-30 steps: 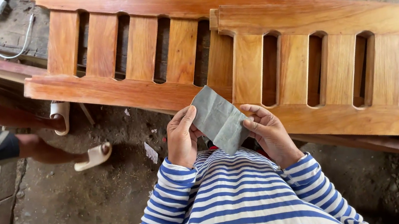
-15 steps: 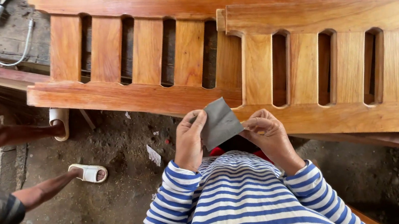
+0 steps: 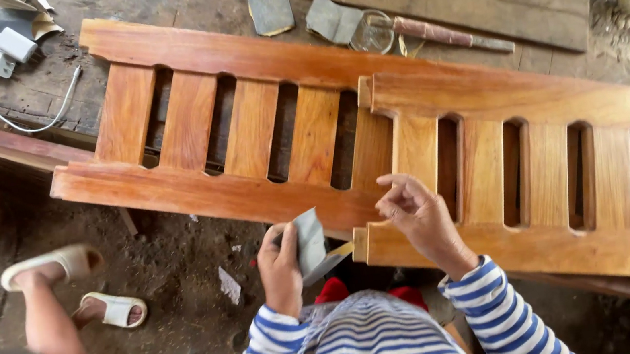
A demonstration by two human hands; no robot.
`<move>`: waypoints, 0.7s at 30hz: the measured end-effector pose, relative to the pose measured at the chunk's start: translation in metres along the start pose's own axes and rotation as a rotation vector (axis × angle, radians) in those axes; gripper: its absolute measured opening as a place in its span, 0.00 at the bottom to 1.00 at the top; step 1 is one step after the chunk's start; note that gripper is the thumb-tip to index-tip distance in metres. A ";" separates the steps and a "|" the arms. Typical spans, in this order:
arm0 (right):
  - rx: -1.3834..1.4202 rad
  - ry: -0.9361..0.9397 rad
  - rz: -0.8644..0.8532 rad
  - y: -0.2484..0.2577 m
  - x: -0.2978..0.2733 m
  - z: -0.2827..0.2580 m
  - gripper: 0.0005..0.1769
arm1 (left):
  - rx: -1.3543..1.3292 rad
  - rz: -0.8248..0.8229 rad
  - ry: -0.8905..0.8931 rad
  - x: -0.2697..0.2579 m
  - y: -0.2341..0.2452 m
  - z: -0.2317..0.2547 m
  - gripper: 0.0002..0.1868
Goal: Sanding the surface of a wooden furniture component with sandpaper
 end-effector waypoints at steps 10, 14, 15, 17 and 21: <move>-0.490 0.565 -0.003 -0.048 0.162 -0.070 0.08 | -0.121 0.239 0.377 0.012 0.061 -0.044 0.11; -0.547 0.717 0.030 -0.083 0.229 -0.073 0.08 | -0.281 0.370 0.410 0.013 0.091 -0.065 0.09; -0.549 0.721 0.022 -0.093 0.246 -0.071 0.08 | -0.287 0.376 0.412 0.014 0.097 -0.074 0.09; -0.625 0.614 0.032 -0.112 0.285 -0.054 0.14 | -0.321 0.478 0.430 0.009 0.117 -0.095 0.06; -0.672 0.572 0.035 -0.149 0.352 -0.034 0.19 | -0.317 0.611 0.492 -0.002 0.141 -0.131 0.06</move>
Point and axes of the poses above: each hand's wrist, its own x-axis towards the middle knuckle, its own y-axis out of the back of the hand, z = x × y, the point moved 10 cm from there along x, towards the middle knuckle, and after that the axes turned 7 degrees about z, right-handed, at the moved point
